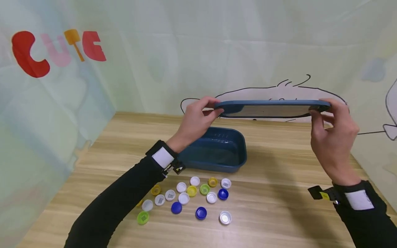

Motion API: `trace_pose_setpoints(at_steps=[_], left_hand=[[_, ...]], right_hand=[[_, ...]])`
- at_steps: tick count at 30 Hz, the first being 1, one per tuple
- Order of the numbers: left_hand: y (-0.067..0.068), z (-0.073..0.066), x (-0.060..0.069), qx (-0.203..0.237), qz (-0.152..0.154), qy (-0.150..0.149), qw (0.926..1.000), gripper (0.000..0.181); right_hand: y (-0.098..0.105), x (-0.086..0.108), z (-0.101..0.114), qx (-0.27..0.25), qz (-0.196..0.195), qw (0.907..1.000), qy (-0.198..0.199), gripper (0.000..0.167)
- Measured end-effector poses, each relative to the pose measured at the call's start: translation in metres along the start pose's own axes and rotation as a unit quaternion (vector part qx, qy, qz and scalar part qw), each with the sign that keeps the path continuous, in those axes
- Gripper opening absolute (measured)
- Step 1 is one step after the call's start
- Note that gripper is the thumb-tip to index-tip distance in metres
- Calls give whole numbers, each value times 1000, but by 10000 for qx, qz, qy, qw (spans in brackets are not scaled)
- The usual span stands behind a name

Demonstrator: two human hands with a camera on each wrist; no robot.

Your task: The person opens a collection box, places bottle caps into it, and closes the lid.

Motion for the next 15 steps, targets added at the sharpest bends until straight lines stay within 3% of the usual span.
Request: trace_pose_setpoints(at_steps=[5, 10, 15], left_hand=[[-18, 5, -10, 445, -146, 719, 9963, 16], [-37, 10, -13, 531, -172, 1454, 9878, 18], [-59, 16, -12, 742, -476, 1715, 9812, 20]], right_hand=[[7, -1, -19, 77, -147, 9996, -237, 28], [13, 1, -34, 306, -32, 9986, -428, 32], [16, 3, -50, 411, 126, 9960, -781, 34]])
Point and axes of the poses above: each hand's wrist, its own x-axis away from the middle knuckle, its own y-axis out of the back of the hand, z = x × y, the point moved 4 cm from there along -x, towards the middle knuckle, and after that the axes turned 10 degrees about x, right-handed, at the moved point
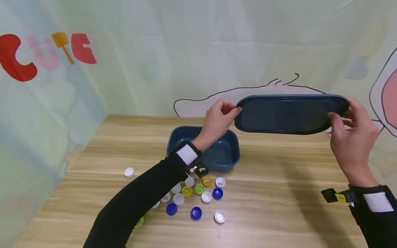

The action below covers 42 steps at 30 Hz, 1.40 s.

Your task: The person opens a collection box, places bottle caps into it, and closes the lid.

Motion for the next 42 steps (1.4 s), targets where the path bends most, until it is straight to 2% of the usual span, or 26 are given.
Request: trace_pose_setpoints(at_steps=[3, 6, 11, 15, 17, 20, 23, 25, 28, 32, 36, 39, 42], left_hand=[[-12, 5, 0, 152, -118, -19, 9998, 20], [-22, 10, 2, 239, -76, -30, 9997, 22], [-38, 14, 9, 209, 366, 44, 9991, 40], [-52, 13, 16, 176, 760, 9, 9969, 57], [-59, 13, 20, 134, 985, 51, 9950, 65], [-70, 14, 29, -51, 1390, 152, 9902, 73], [-82, 18, 41, -683, 1744, 248, 9820, 78], [-89, 21, 49, -1204, 1977, 246, 9725, 76], [-99, 23, 60, -2015, 2264, 120, 9529, 68], [-109, 28, 71, -2638, 2503, 137, 9314, 56], [-117, 36, 76, -2939, 2522, 163, 9218, 46], [-120, 41, 78, -3055, 2452, 178, 9199, 37], [-121, 47, 80, -3076, 2392, 350, 9203, 31]], right_hand=[[-1, -1, -10, 111, 146, 9995, -264, 33], [-2, 2, -21, 256, 286, 9981, -491, 33], [-3, 8, -40, 521, 495, 9935, -884, 36], [-7, 12, -52, 794, 966, 9840, -1270, 39], [-9, 14, -59, 950, 1300, 9741, -1588, 41], [-14, 16, -70, 1168, 1980, 9518, -2029, 45], [-20, 17, -82, 1235, 2649, 9283, -2298, 50], [-23, 18, -89, 1214, 3023, 9181, -2257, 52], [-28, 25, -100, 1132, 3553, 9024, -2160, 53], [-35, 36, -113, 1103, 4098, 8861, -1862, 54], [-42, 45, -120, 1152, 4418, 8748, -1623, 55], [-48, 50, -123, 1176, 4659, 8642, -1490, 58], [-54, 55, -126, 1251, 4848, 8549, -1359, 63]])
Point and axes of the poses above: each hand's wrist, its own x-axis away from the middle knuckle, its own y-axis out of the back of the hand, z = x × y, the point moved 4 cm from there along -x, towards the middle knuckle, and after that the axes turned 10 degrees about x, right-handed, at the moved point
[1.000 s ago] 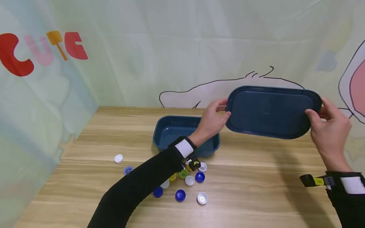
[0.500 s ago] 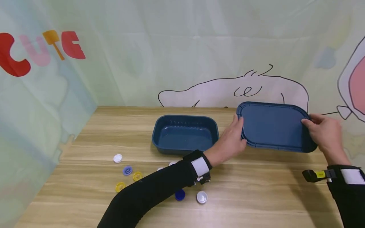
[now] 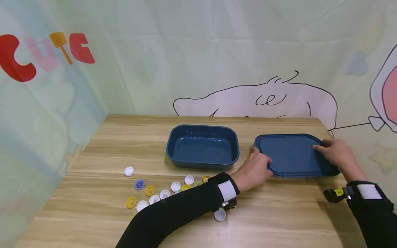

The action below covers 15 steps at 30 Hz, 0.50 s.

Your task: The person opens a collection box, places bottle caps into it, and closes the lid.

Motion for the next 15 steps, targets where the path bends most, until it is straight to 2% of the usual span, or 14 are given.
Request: trace_pose_setpoints(at_steps=[5, 8, 12, 15], left_hand=[[-9, 12, 1, 105, 134, 367, 9992, 33], [-13, 17, 0, -89, 190, 457, 9987, 37], [-15, 19, -1, -563, 239, 353, 9975, 35], [-18, 16, -1, -988, 350, 123, 9944, 31]], right_hand=[[-16, -6, 0, 328, 193, 9993, 55, 69], [-24, -8, 1, 446, 311, 9985, 81, 71], [-28, -10, 4, 591, 285, 9977, 172, 67], [-28, -11, 9, 695, 203, 9970, 260, 63]])
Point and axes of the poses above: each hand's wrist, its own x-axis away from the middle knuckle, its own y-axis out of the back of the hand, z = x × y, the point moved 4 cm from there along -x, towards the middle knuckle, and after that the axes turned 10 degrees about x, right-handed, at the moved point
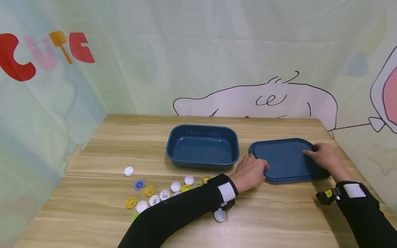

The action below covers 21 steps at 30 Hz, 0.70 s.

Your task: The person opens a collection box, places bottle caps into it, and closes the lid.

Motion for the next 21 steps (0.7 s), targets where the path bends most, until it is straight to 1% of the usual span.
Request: trace_pose_setpoints(at_steps=[3, 6, 8, 11, 13, 17, 19, 21], left_hand=[[-2, -3, 1, -375, 77, -211, 9990, 30], [-3, -6, 2, -673, 49, -356, 9971, 29], [-3, -6, 2, -851, 31, -411, 9955, 24], [-3, -4, 4, -1075, 80, -438, 9932, 15], [-4, -4, 5, -1269, 180, -469, 9906, 14], [-4, -5, 5, -1558, 489, -537, 9851, 17], [-4, -5, 4, -1569, 718, -487, 9838, 19], [-4, -5, 2, -1474, 967, -384, 9836, 23]], right_hand=[[-1, -2, 9, 79, -138, 9998, 93, 57], [-2, -3, 16, 163, -272, 9993, 207, 50], [-2, -3, 19, 203, -282, 9991, 259, 46], [-1, -4, 22, 346, -186, 9985, 385, 43], [-1, -4, 23, 443, -94, 9980, 437, 43], [0, -5, 26, 632, 119, 9973, 347, 43], [1, -5, 26, 699, 236, 9969, 266, 43], [2, -5, 26, 759, 344, 9963, 206, 43]])
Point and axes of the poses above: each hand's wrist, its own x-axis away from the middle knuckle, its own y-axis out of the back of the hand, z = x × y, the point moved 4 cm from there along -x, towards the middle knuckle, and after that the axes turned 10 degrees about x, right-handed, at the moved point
